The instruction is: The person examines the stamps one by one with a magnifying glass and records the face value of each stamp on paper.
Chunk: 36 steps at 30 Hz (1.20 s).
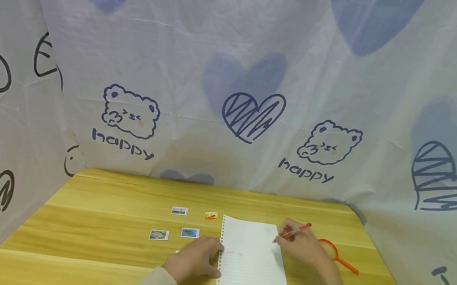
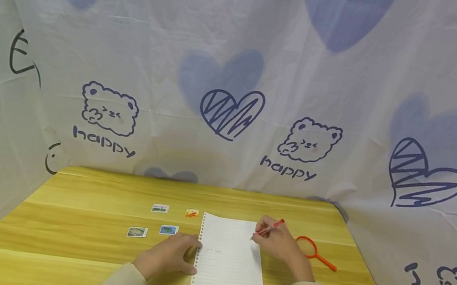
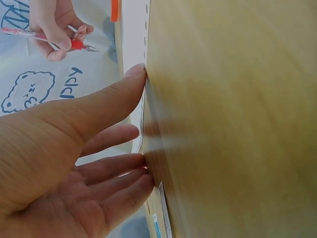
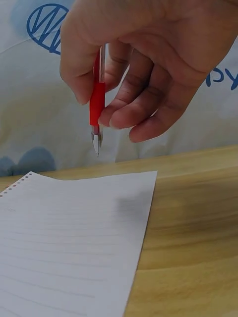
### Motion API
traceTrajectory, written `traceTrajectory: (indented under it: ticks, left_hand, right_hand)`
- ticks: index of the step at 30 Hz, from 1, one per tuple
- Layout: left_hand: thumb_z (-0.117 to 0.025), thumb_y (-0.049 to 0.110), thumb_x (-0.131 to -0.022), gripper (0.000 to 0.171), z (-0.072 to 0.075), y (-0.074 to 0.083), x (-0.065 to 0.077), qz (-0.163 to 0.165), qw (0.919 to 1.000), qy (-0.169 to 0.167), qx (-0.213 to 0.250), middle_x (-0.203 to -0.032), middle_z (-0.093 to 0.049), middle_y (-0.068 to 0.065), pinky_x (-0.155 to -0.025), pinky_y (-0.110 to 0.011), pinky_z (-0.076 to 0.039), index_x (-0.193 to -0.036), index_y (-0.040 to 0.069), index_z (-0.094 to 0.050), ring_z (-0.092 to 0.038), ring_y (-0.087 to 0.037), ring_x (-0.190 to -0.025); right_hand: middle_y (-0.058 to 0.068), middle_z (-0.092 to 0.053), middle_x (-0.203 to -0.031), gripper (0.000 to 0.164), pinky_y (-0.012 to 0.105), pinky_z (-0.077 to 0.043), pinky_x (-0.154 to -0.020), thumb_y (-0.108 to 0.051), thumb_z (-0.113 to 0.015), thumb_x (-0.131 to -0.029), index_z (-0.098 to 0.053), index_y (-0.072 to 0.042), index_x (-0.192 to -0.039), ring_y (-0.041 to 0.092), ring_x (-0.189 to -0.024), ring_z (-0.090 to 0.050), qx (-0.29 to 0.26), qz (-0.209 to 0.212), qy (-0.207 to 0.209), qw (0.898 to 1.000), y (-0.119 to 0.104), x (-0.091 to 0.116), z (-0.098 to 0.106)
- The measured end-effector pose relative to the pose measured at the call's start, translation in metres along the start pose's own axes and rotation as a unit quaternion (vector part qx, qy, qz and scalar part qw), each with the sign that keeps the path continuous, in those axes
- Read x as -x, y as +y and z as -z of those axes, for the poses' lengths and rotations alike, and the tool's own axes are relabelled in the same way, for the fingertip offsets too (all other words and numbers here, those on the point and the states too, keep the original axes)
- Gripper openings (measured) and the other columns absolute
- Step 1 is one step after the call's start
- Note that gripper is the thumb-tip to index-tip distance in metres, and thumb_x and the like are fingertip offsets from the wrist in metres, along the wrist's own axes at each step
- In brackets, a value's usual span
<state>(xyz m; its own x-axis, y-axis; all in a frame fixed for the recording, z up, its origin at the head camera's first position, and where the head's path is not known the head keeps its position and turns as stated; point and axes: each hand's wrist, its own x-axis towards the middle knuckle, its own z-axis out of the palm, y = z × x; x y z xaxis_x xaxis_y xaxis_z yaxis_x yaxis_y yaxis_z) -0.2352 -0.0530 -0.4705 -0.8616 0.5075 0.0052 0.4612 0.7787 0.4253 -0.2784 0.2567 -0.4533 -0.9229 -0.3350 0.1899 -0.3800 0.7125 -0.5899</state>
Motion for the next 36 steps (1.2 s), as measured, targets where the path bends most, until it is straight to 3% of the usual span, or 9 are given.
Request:
traceTrajectory:
  ticks: [3,9,13,17,22,30,36]
  left_hand:
    - [-0.092,0.028,-0.075,0.06,0.0,0.0,0.0,0.001,1.0,0.001,0.002,-0.12,-0.073,-0.009,-0.103,-0.042,-0.056,-0.125,0.003,-0.07,-0.068,-0.026,-0.111]
    - [-0.092,0.027,-0.075,0.059,0.0,0.0,0.0,-0.001,1.0,0.002,0.008,-0.118,-0.073,-0.008,-0.101,-0.042,-0.056,-0.125,0.004,-0.071,-0.067,-0.024,-0.108]
    - [-0.092,0.027,-0.074,0.059,-0.001,-0.001,0.0,-0.003,0.9999,0.002,0.01,-0.117,-0.073,-0.007,-0.1,-0.04,-0.057,-0.124,0.004,-0.071,-0.067,-0.022,-0.106]
    - [-0.092,0.027,-0.074,0.058,-0.001,0.0,0.001,-0.005,1.0,0.002,0.007,-0.116,-0.073,-0.007,-0.099,-0.04,-0.057,-0.123,0.004,-0.071,-0.067,-0.022,-0.106]
    - [-0.092,0.027,-0.074,0.059,-0.002,0.0,0.0,-0.003,1.0,0.003,0.006,-0.116,-0.074,-0.007,-0.099,-0.039,-0.057,-0.124,0.004,-0.071,-0.068,-0.022,-0.105]
    - [-0.092,0.029,-0.075,0.059,-0.004,-0.002,-0.001,-0.001,1.0,0.003,-0.002,-0.116,-0.073,-0.006,-0.1,-0.04,-0.057,-0.124,0.005,-0.071,-0.067,-0.022,-0.106]
    - [-0.092,0.029,-0.075,0.059,-0.004,-0.003,-0.001,-0.002,1.0,0.002,-0.002,-0.117,-0.073,-0.006,-0.101,-0.041,-0.057,-0.124,0.004,-0.071,-0.067,-0.023,-0.108]
  right_hand:
    - [0.0,-0.075,-0.09,0.005,0.02,-0.055,-0.069,-0.014,-0.068,-0.094,-0.069,-0.011,-0.097,0.007,-0.079,-0.067,-0.018,-0.002,-0.023,1.0,-0.003,-0.002,-0.004]
    - [0.011,-0.078,-0.098,0.025,0.022,-0.062,-0.072,-0.022,-0.061,-0.103,-0.074,-0.002,-0.11,0.012,-0.081,-0.073,-0.077,-0.005,-0.084,0.993,-0.007,-0.005,-0.011]
    - [0.012,-0.078,-0.101,0.026,0.021,-0.061,-0.073,-0.024,-0.063,-0.101,-0.075,-0.003,-0.11,0.014,-0.084,-0.074,-0.101,-0.008,-0.101,0.99,-0.008,-0.006,-0.016]
    - [0.013,-0.078,-0.1,0.019,0.021,-0.058,-0.068,-0.024,-0.07,-0.097,-0.075,-0.008,-0.104,0.015,-0.08,-0.073,-0.109,-0.01,-0.104,0.989,-0.008,-0.008,-0.022]
    - [0.003,-0.076,-0.09,0.008,0.021,-0.053,-0.063,-0.022,-0.075,-0.093,-0.074,-0.014,-0.095,0.009,-0.073,-0.067,-0.105,-0.002,-0.099,0.99,-0.005,-0.009,-0.03]
    - [0.004,-0.076,-0.081,0.008,0.022,-0.054,-0.06,-0.016,-0.078,-0.089,-0.077,-0.01,-0.095,0.011,-0.068,-0.067,-0.128,-0.013,-0.098,0.987,0.0,-0.01,-0.042]
    - [0.009,-0.078,-0.085,0.013,0.025,-0.059,-0.064,-0.016,-0.078,-0.09,-0.078,-0.005,-0.097,0.014,-0.071,-0.069,-0.178,-0.049,-0.112,0.976,0.003,-0.012,-0.052]
